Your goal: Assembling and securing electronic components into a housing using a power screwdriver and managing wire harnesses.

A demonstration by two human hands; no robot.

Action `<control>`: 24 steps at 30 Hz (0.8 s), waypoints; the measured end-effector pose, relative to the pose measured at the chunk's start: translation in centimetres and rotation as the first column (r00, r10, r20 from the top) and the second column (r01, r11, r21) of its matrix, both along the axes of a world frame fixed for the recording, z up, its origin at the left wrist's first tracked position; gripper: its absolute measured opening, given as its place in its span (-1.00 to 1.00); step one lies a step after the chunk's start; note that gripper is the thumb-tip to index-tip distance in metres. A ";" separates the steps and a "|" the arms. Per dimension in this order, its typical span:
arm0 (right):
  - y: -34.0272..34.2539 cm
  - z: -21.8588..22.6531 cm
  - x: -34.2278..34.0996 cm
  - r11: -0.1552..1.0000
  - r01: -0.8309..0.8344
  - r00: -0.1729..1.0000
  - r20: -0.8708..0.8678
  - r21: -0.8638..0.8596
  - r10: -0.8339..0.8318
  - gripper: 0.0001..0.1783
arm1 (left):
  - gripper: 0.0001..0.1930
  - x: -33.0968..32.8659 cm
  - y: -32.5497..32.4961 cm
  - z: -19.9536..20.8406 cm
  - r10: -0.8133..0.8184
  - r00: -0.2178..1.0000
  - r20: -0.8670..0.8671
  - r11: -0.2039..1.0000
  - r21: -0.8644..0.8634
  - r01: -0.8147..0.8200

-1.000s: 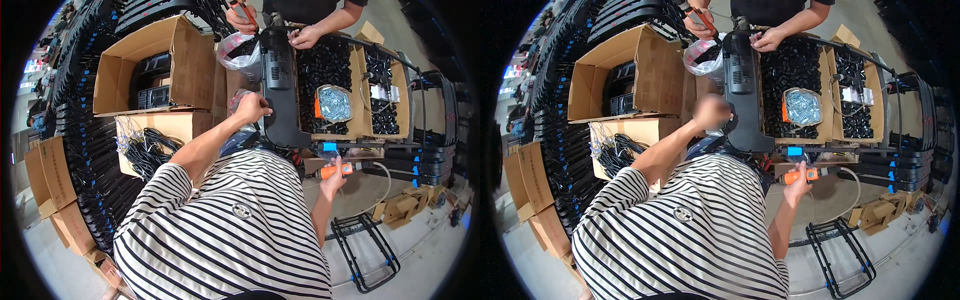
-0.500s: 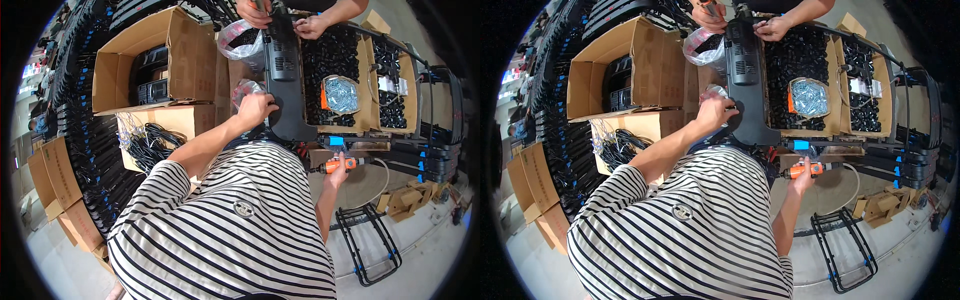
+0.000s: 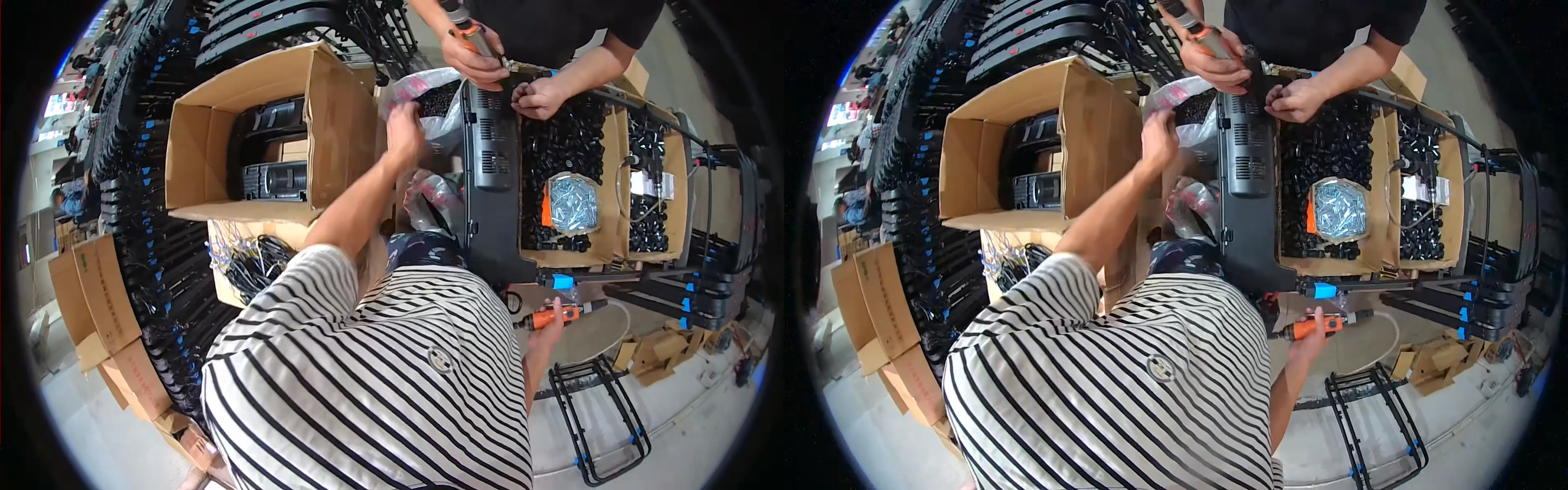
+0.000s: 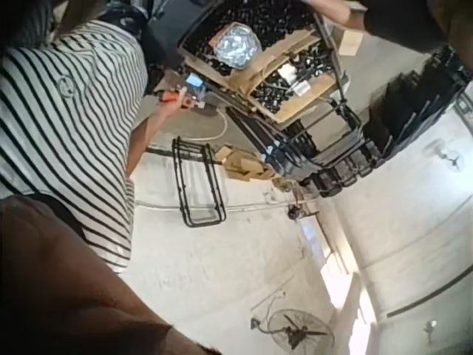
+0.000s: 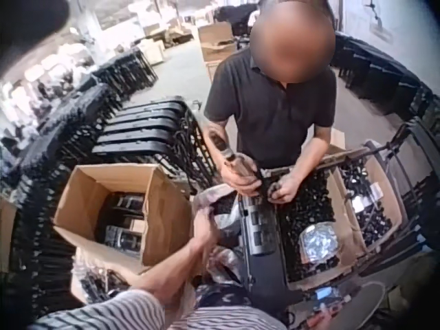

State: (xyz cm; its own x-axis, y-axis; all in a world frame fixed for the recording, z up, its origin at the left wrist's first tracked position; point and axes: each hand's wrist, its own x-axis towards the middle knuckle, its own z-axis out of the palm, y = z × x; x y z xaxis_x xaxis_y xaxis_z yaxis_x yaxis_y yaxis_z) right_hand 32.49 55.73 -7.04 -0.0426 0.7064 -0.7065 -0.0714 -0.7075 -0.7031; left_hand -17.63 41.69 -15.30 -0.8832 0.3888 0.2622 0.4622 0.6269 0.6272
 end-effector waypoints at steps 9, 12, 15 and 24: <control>-5.5 0.8 1.1 0.981 0.177 0.980 0.075 0.079 -0.183 -0.83 | -0.62 -7.9 4.7 -9.7 -0.257 0.887 0.383 0.789 -0.446 0.421; -6.5 0.6 1.0 0.967 0.243 0.968 0.052 0.083 -0.247 -0.84 | -0.68 -7.4 5.3 -10.0 -0.315 0.844 0.435 0.760 -0.417 0.499; -6.4 0.0 1.5 0.972 0.224 0.974 0.016 0.070 -0.225 -0.84 | -0.74 -7.1 4.8 -9.8 -0.304 0.842 0.446 0.799 -0.363 0.480; -5.5 -0.3 2.5 0.977 0.189 0.982 -0.021 0.095 -0.188 -0.84 | -0.82 -7.1 2.4 -8.2 -0.199 0.550 0.811 0.860 0.414 -0.298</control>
